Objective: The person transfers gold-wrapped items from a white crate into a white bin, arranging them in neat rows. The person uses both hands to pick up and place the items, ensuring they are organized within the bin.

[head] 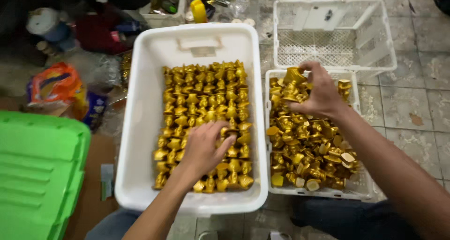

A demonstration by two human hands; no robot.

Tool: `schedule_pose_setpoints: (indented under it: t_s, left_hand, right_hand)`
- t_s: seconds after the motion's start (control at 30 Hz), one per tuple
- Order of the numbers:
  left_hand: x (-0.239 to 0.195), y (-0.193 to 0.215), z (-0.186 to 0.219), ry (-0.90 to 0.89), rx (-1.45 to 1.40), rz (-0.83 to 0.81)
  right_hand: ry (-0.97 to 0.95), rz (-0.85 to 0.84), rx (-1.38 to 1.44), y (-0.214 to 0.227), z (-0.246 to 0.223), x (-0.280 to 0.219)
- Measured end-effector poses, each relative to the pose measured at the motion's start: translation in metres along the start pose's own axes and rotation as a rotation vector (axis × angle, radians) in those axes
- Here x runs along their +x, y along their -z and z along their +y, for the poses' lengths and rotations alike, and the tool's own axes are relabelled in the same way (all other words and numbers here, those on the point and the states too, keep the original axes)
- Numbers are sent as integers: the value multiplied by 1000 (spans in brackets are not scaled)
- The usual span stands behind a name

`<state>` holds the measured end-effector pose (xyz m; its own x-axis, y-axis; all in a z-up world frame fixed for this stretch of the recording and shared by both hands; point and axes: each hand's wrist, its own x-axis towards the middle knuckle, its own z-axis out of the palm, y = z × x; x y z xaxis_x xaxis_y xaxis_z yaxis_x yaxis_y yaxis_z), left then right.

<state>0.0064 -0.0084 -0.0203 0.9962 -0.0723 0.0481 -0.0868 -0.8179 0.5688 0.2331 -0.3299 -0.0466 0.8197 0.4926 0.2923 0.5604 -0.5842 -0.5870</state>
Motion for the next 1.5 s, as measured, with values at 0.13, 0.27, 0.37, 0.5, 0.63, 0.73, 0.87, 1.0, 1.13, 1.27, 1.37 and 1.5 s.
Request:
schedule_pose_setpoints:
  t_s: [0.13, 0.27, 0.37, 0.5, 0.63, 0.73, 0.87, 1.0, 1.13, 1.27, 1.37, 1.5]
  left_hand:
    - [-8, 5, 21, -71, -115, 182]
    - [-24, -1, 43, -195, -231, 229]
    - [-46, 6, 66, -275, -365, 171]
    - [-77, 6, 94, -317, -377, 160]
    - [-90, -23, 83, -279, -232, 225]
    - [-91, -38, 72, -269, -115, 271]
    - [-68, -78, 16, -158, -43, 337]
    - [-41, -57, -43, 236, -83, 267]
    - [-1, -27, -92, 677, -74, 77]
    - [19, -29, -134, 834, 9, -103]
    - [45, -43, -156, 851, 30, -160]
    - [62, -70, -166, 848, -11, -229]
  right_hand:
    - [119, 7, 66, 26, -53, -45]
    - [-27, -196, 457, 34, -126, -84]
    - [-246, -342, 953, 3, -133, -120]
    - [-358, -466, 1500, -66, -84, -167]
    - [-340, -464, 1436, -103, -68, -184]
    - [-331, -625, 1439, -85, -117, -167]
    - [-521, -475, 1153, -69, -119, -142]
    - [-644, -380, 1038, -19, -143, -108]
    - [-466, -325, 1092, -11, -126, -118]
    - [-446, -392, 685, 2, -169, -115]
    - [-426, -399, 481, 7, -184, -103]
    - [-188, -360, 384, 5, -177, -105]
